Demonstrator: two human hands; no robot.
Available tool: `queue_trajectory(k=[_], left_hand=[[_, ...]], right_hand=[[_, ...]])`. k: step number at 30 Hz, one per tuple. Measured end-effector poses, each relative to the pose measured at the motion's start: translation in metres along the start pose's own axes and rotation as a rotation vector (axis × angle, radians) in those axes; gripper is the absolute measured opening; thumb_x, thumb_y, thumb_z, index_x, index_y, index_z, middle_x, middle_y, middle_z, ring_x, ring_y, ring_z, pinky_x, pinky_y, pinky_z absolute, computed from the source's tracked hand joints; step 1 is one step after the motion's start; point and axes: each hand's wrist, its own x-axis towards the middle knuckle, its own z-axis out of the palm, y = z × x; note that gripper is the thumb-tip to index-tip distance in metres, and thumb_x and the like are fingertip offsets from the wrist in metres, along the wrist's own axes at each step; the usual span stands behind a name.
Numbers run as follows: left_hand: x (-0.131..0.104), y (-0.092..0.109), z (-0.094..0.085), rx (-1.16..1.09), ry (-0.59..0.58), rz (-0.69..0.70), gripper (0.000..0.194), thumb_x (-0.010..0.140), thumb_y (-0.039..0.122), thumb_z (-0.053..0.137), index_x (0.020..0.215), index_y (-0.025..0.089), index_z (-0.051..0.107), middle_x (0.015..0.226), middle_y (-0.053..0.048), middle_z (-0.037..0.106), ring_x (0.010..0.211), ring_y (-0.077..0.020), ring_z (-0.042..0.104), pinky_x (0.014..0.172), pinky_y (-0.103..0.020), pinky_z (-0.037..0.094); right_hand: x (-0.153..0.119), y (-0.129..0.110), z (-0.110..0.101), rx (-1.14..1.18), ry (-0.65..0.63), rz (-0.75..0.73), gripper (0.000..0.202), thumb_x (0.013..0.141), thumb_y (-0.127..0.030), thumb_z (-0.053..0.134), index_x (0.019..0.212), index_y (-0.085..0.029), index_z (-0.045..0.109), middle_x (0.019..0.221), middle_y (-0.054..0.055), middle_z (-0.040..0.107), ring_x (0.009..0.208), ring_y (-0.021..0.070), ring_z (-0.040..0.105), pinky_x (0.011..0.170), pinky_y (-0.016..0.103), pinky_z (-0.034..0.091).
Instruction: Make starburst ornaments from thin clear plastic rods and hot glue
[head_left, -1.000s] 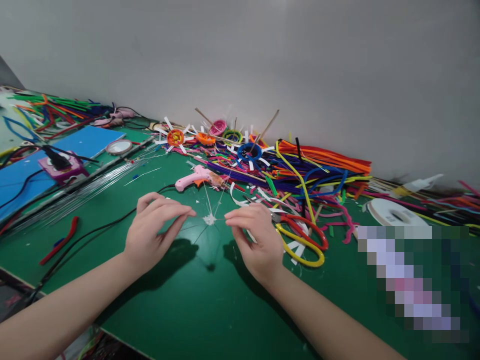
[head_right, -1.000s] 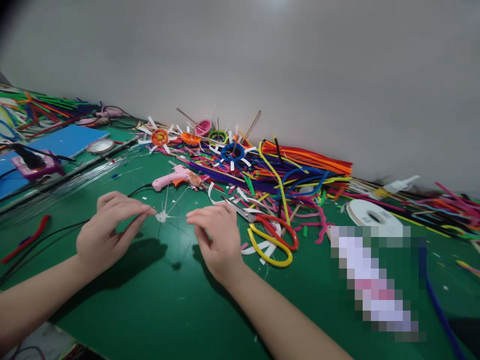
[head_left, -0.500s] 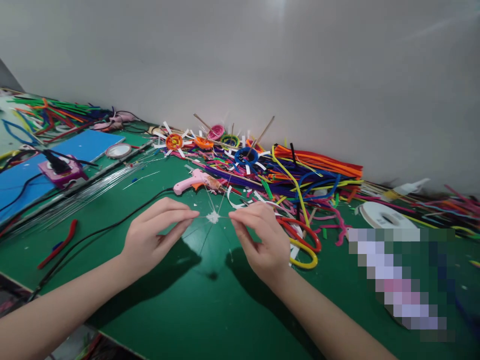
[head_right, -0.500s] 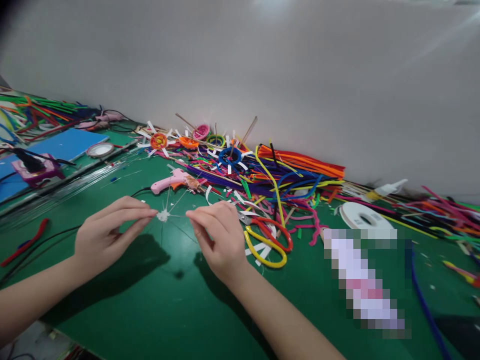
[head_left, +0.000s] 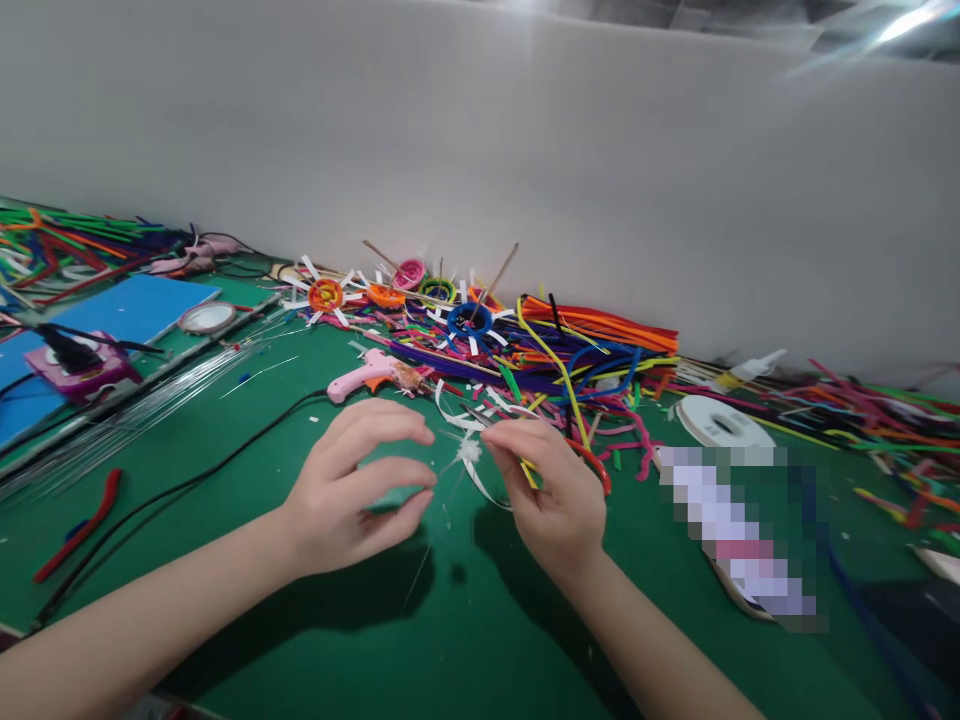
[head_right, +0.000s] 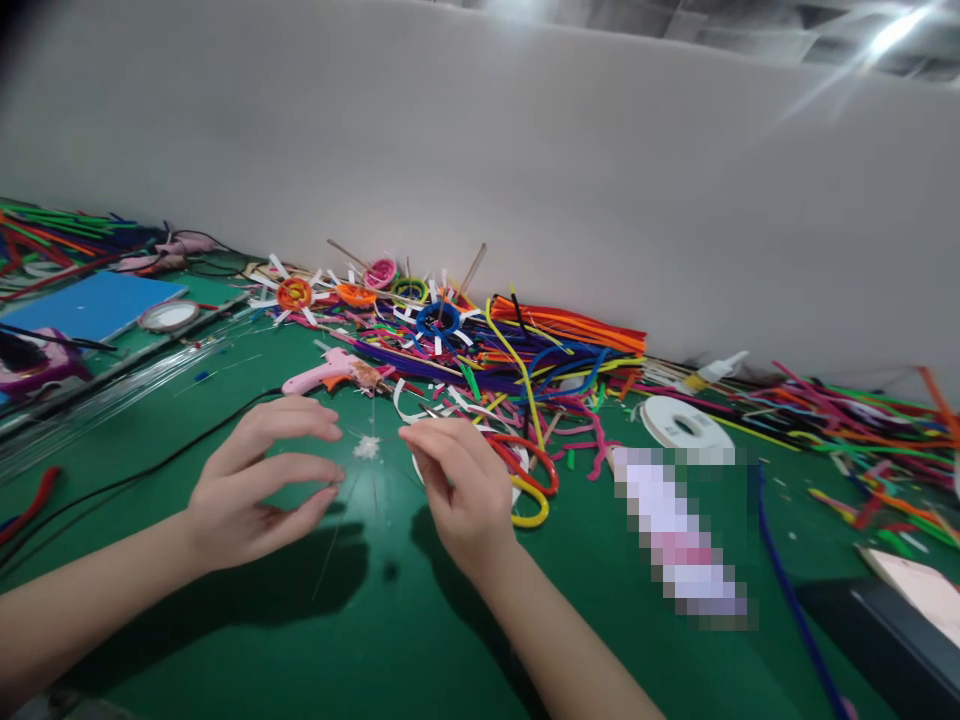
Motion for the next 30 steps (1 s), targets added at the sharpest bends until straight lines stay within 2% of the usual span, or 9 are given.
queue_trajectory(k=[5, 11, 19, 26, 30], left_hand=[[-0.009, 0.003, 0.010, -0.043, -0.050, 0.026, 0.016, 0.077, 0.008, 0.057, 0.088, 0.020, 0.060, 0.115, -0.009, 0.061, 0.109, -0.0204, 0.059, 0.101, -0.045, 0.045], [-0.019, -0.003, 0.013, 0.009, -0.097, 0.119, 0.014, 0.079, 0.010, 0.059, 0.087, 0.022, 0.059, 0.109, -0.004, 0.069, 0.109, -0.0177, 0.062, 0.108, -0.043, 0.037], [-0.021, -0.003, 0.010, 0.020, -0.078, 0.160, 0.018, 0.083, 0.010, 0.057, 0.097, 0.020, 0.060, 0.102, -0.004, 0.072, 0.106, -0.0162, 0.063, 0.105, -0.040, 0.040], [-0.017, 0.001, 0.011, 0.047, -0.047, 0.124, 0.021, 0.086, 0.010, 0.054, 0.100, 0.023, 0.061, 0.096, -0.001, 0.073, 0.094, -0.0137, 0.068, 0.097, -0.036, 0.044], [-0.018, 0.001, 0.010, 0.031, -0.062, 0.112, 0.022, 0.086, 0.010, 0.054, 0.103, 0.023, 0.060, 0.097, -0.002, 0.073, 0.095, -0.0139, 0.067, 0.097, -0.036, 0.044]], right_hand=[[-0.010, -0.002, -0.006, -0.020, 0.033, -0.046, 0.035, 0.080, 0.001, 0.056, 0.103, -0.024, 0.064, 0.090, 0.004, 0.069, 0.085, 0.0160, 0.066, 0.071, 0.029, 0.055], [-0.019, -0.002, -0.008, -0.072, 0.029, -0.107, 0.037, 0.083, -0.003, 0.054, 0.108, -0.027, 0.064, 0.095, 0.005, 0.070, 0.089, 0.0182, 0.067, 0.073, 0.034, 0.057], [-0.022, -0.002, -0.008, -0.086, 0.017, -0.154, 0.041, 0.081, 0.001, 0.055, 0.112, -0.026, 0.061, 0.095, 0.006, 0.068, 0.090, 0.0184, 0.065, 0.071, 0.035, 0.057], [-0.023, -0.004, -0.007, -0.063, 0.017, -0.146, 0.038, 0.080, 0.002, 0.056, 0.108, -0.023, 0.062, 0.094, 0.006, 0.067, 0.089, 0.0171, 0.064, 0.072, 0.034, 0.057], [-0.024, -0.003, -0.006, -0.054, 0.009, -0.144, 0.039, 0.080, 0.003, 0.056, 0.108, -0.024, 0.061, 0.095, 0.006, 0.067, 0.089, 0.0171, 0.064, 0.073, 0.034, 0.057]])
